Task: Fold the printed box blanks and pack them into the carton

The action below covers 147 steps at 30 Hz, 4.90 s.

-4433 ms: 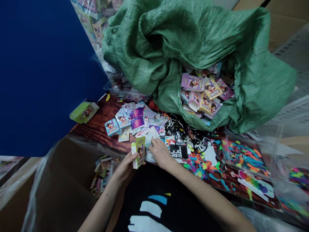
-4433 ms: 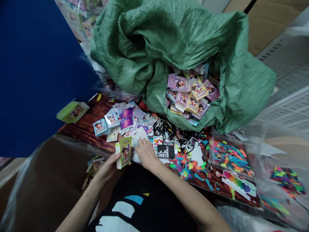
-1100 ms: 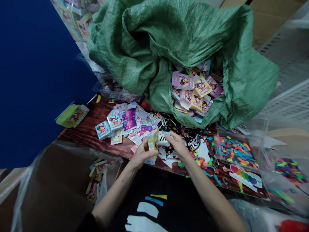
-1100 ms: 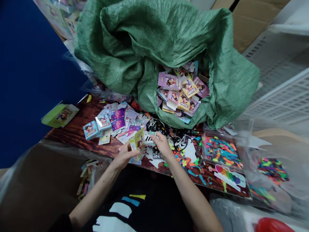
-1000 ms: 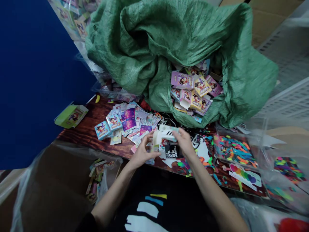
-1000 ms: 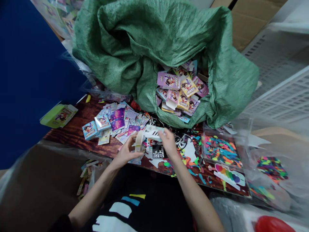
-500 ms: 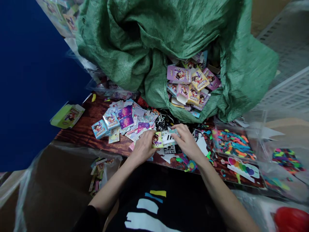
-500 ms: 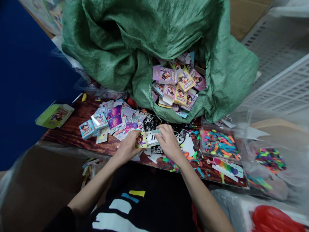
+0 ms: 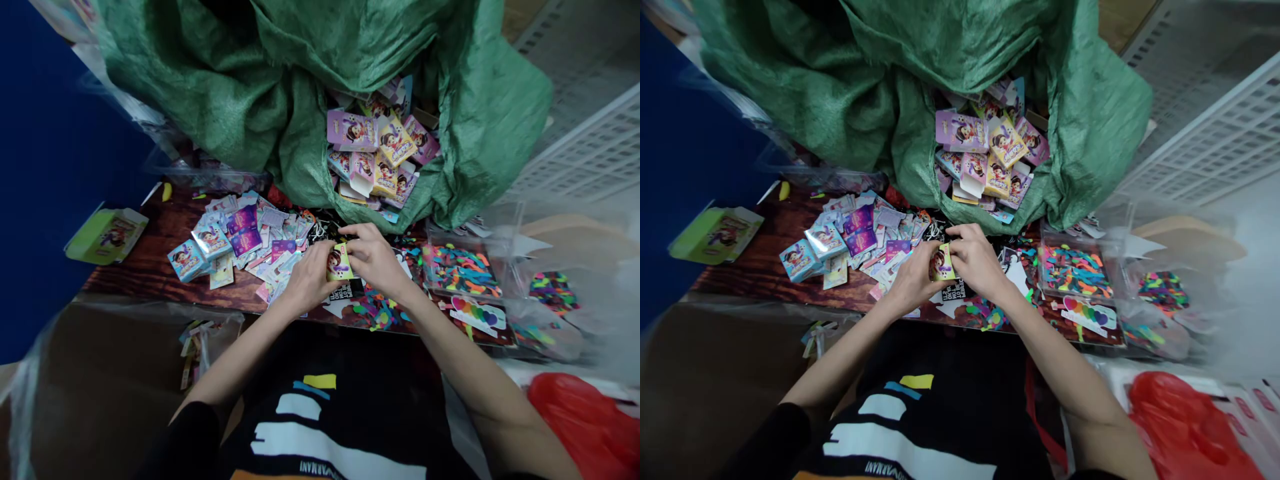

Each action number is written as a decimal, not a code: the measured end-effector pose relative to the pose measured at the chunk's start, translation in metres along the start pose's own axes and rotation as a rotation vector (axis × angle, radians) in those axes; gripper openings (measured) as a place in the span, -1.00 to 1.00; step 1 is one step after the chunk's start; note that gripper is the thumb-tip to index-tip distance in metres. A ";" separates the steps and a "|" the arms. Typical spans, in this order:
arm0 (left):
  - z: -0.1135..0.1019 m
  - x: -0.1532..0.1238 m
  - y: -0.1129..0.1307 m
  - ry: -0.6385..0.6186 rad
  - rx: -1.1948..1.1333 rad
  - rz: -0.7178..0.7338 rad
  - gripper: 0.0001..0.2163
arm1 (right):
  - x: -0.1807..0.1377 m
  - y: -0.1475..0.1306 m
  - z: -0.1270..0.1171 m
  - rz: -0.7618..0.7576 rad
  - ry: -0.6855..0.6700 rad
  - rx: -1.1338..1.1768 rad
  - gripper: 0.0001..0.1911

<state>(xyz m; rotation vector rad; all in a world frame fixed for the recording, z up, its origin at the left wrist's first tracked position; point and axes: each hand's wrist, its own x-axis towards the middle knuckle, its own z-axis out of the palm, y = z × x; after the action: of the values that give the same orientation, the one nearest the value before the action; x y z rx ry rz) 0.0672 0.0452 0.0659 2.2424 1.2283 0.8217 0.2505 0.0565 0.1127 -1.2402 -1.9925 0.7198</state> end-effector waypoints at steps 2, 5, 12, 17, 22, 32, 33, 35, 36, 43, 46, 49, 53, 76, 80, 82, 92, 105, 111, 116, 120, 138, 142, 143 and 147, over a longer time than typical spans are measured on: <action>0.002 -0.001 0.000 0.003 -0.049 -0.053 -0.47 | -0.009 0.002 -0.010 0.048 0.102 0.096 -0.84; 0.002 -0.008 -0.007 0.016 -0.104 -0.199 -0.41 | -0.042 0.022 -0.026 0.202 0.226 0.134 -0.80; 0.007 -0.029 -0.021 -0.035 -0.188 -0.370 -0.37 | -0.147 0.068 -0.006 0.435 -0.134 -0.283 -0.87; 0.016 -0.033 -0.014 -0.063 -0.242 -0.387 -0.38 | -0.157 0.073 0.019 0.397 -0.066 -0.312 -0.87; 0.022 -0.040 0.003 -0.173 -0.383 -0.402 -0.37 | -0.126 0.089 0.015 0.493 0.187 0.021 -0.75; 0.019 -0.053 0.003 -0.219 -0.506 -0.471 -0.40 | -0.091 0.071 -0.013 0.822 0.327 0.682 -0.61; 0.018 -0.052 0.003 -0.217 -0.466 -0.459 -0.40 | -0.089 0.068 -0.015 0.835 0.300 0.764 -0.60; 0.017 -0.050 0.003 -0.206 -0.385 -0.425 -0.39 | -0.087 0.063 -0.018 0.828 0.255 0.874 -0.60; 0.017 -0.048 0.004 -0.202 -0.349 -0.399 -0.39 | -0.086 0.061 -0.019 0.821 0.236 0.901 -0.60; 0.020 -0.042 0.002 -0.195 -0.202 -0.279 -0.37 | -0.076 0.034 -0.002 0.682 0.207 0.745 -0.71; 0.019 -0.043 0.002 -0.198 -0.153 -0.280 -0.42 | -0.068 0.012 0.013 0.416 0.258 0.410 -0.80; 0.019 -0.045 0.003 -0.189 -0.109 -0.285 -0.46 | -0.059 -0.004 0.030 0.204 0.213 0.056 -0.85; 0.020 -0.047 0.002 -0.148 -0.084 -0.264 -0.44 | -0.052 -0.003 0.043 0.060 0.050 -0.116 -0.76; 0.012 -0.049 -0.009 -0.061 -0.038 -0.326 -0.43 | -0.027 0.062 0.013 0.347 0.220 -0.401 -0.81; 0.004 -0.046 -0.012 -0.011 -0.019 -0.366 -0.44 | -0.009 0.064 0.018 0.365 0.185 -0.479 -0.83; -0.004 -0.047 -0.020 0.027 -0.006 -0.418 -0.43 | -0.009 0.062 0.009 0.346 0.246 -0.286 -0.84; -0.010 -0.046 -0.038 0.106 -0.055 -0.442 -0.40 | -0.019 0.048 -0.014 0.525 0.168 0.718 -0.73; -0.007 -0.069 -0.046 0.123 -0.577 -0.184 -0.44 | -0.024 0.051 0.029 0.710 0.026 1.119 -0.66; -0.009 -0.070 -0.046 0.100 -0.528 -0.295 -0.43 | -0.010 0.053 0.019 0.695 0.036 0.902 -0.69; -0.008 -0.070 -0.048 0.086 -0.412 -0.459 -0.38 | -0.002 0.061 0.011 0.658 0.124 0.668 -0.76; -0.009 -0.071 -0.052 0.126 -0.393 -0.494 -0.35 | 0.009 0.060 0.024 0.647 -0.071 0.504 -0.89; -0.014 -0.072 -0.049 0.110 -0.375 -0.494 -0.38 | 0.033 0.035 0.099 0.466 -0.227 -0.514 -0.80; -0.019 -0.074 -0.050 0.113 -0.344 -0.505 -0.38 | 0.032 0.051 0.088 0.484 -0.192 -0.286 -0.80; -0.019 -0.074 -0.050 0.112 -0.341 -0.510 -0.38 | 0.032 0.053 0.086 0.477 -0.191 -0.267 -0.77; -0.017 -0.075 -0.050 0.118 -0.356 -0.506 -0.37 | 0.031 0.049 0.087 0.471 -0.197 -0.308 -0.77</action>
<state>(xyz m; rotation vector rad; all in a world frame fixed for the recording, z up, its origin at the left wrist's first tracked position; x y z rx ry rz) -0.0053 0.0077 0.0252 1.5283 1.4814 0.8892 0.1994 0.0954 0.0306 -1.9274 -2.0399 0.7994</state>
